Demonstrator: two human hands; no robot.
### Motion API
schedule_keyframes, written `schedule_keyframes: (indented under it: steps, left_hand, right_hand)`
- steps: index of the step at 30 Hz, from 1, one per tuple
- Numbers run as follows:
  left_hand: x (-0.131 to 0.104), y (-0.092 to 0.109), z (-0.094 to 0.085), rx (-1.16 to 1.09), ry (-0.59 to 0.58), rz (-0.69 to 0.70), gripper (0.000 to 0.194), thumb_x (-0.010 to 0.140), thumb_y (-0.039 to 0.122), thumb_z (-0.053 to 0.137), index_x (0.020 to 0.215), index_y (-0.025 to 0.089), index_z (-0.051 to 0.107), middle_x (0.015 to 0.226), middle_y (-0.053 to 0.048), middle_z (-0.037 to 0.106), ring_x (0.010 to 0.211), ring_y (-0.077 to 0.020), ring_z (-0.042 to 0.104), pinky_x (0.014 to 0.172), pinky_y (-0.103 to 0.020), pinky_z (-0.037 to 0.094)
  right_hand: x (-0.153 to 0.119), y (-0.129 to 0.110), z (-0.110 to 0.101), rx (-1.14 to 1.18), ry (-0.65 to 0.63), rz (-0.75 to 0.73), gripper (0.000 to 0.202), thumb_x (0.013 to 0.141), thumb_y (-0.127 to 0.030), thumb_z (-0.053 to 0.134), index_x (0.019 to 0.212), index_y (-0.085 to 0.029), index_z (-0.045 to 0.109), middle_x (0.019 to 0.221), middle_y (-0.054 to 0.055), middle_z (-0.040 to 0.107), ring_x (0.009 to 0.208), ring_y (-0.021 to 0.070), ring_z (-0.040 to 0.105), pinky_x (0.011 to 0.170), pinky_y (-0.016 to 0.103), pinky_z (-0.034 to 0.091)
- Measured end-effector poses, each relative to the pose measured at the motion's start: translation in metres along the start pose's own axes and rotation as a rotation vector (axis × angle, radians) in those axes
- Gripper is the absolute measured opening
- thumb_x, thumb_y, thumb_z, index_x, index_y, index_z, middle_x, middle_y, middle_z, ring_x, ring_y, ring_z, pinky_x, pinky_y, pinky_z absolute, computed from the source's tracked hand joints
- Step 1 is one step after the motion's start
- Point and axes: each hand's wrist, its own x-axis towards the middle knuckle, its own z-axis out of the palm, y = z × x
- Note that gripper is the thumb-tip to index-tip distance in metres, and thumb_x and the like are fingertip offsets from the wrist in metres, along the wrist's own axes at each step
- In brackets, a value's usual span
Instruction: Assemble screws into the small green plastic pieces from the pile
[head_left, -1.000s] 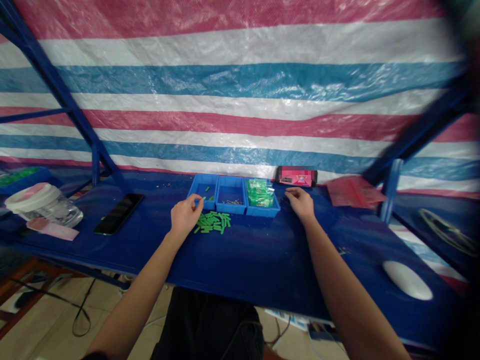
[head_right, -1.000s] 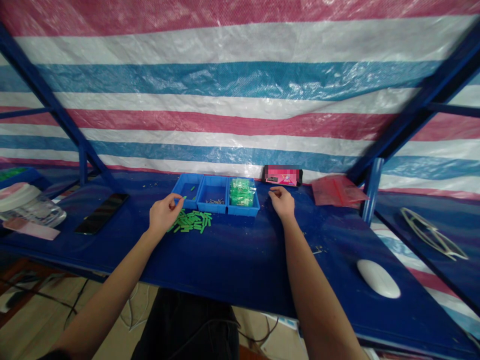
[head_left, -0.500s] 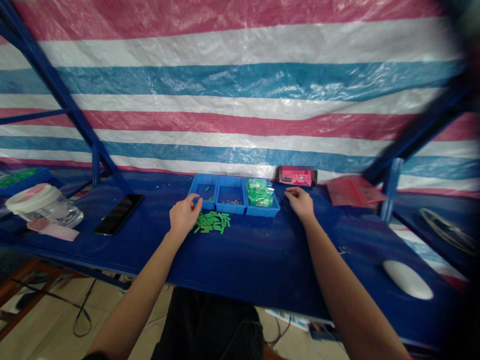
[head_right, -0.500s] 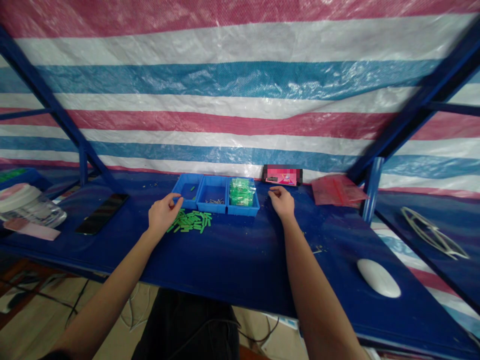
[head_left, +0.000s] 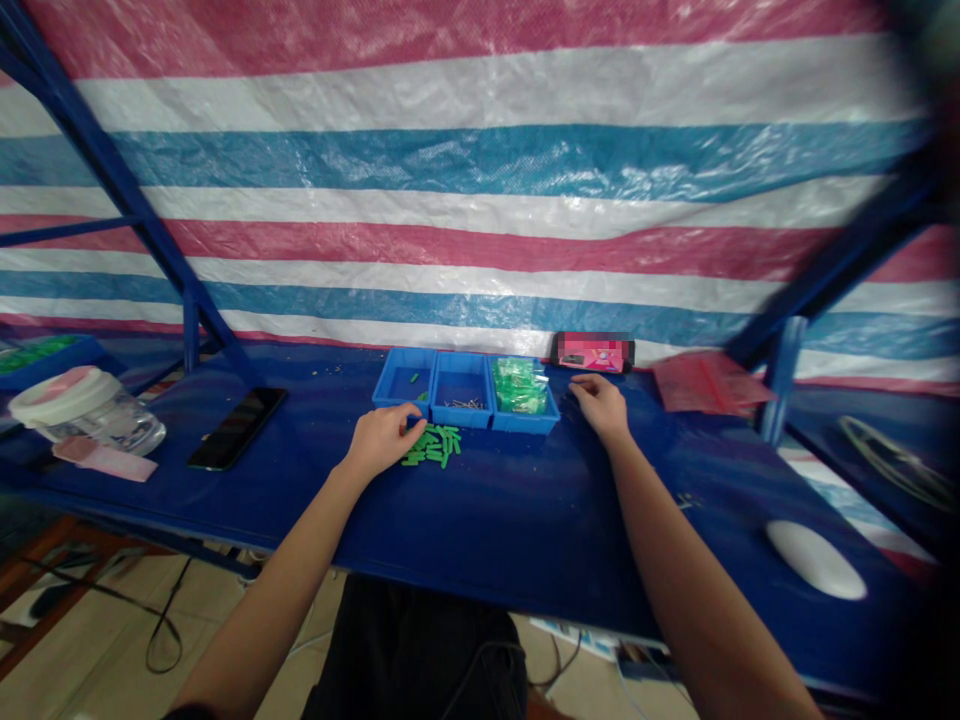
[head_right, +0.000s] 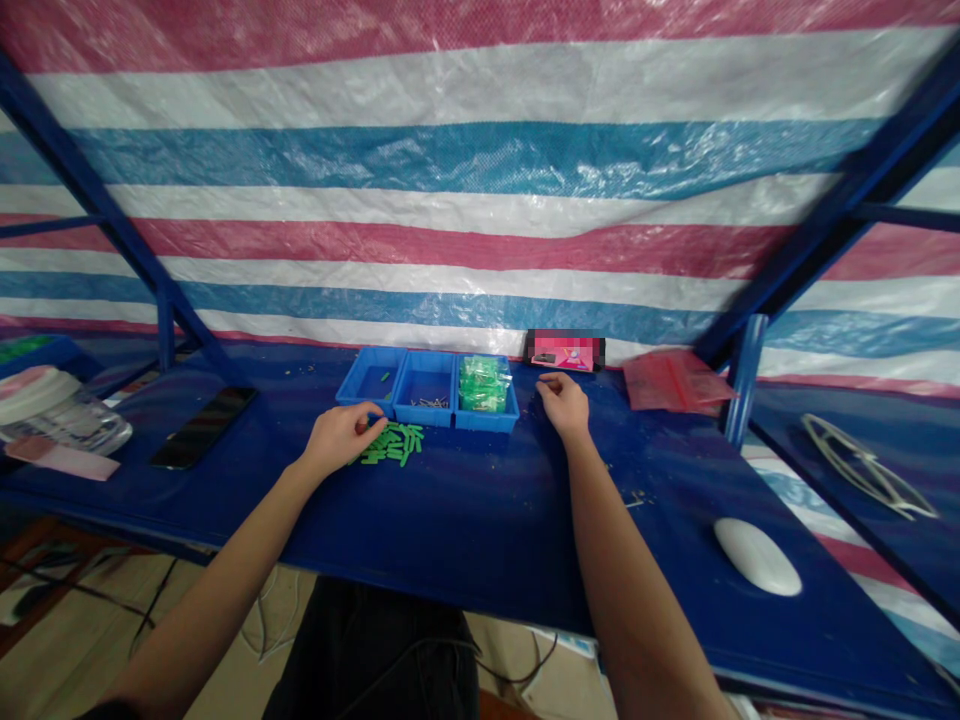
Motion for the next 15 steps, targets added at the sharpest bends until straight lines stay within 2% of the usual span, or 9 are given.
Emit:
schedule_keyframes:
  steps: [5, 15]
  left_hand:
    - [0.0007, 0.0012, -0.0001, 0.057, -0.13, -0.007, 0.034, 0.082, 0.047, 0.047, 0.095, 0.024, 0.068, 0.071, -0.002, 0.067, 0.071, -0.0181, 0.062, 0.06, -0.024, 0.039]
    - [0.001, 0.0007, -0.0016, 0.08, -0.165, -0.032, 0.033, 0.084, 0.043, 0.044, 0.094, 0.024, 0.069, 0.08, -0.004, 0.069, 0.077, -0.0195, 0.063, 0.068, -0.027, 0.045]
  right_hand:
    - [-0.0007, -0.0014, -0.0004, -0.007, -0.005, 0.011, 0.029, 0.07, -0.035, 0.055, 0.092, -0.018, 0.066, 0.079, 0.005, 0.068, 0.072, 0.0188, 0.06, 0.07, 0.03, 0.043]
    - [-0.0023, -0.0055, -0.0022, -0.008, -0.009, 0.019, 0.029, 0.07, -0.034, 0.054, 0.091, -0.018, 0.066, 0.079, 0.005, 0.068, 0.072, 0.019, 0.06, 0.071, 0.031, 0.043]
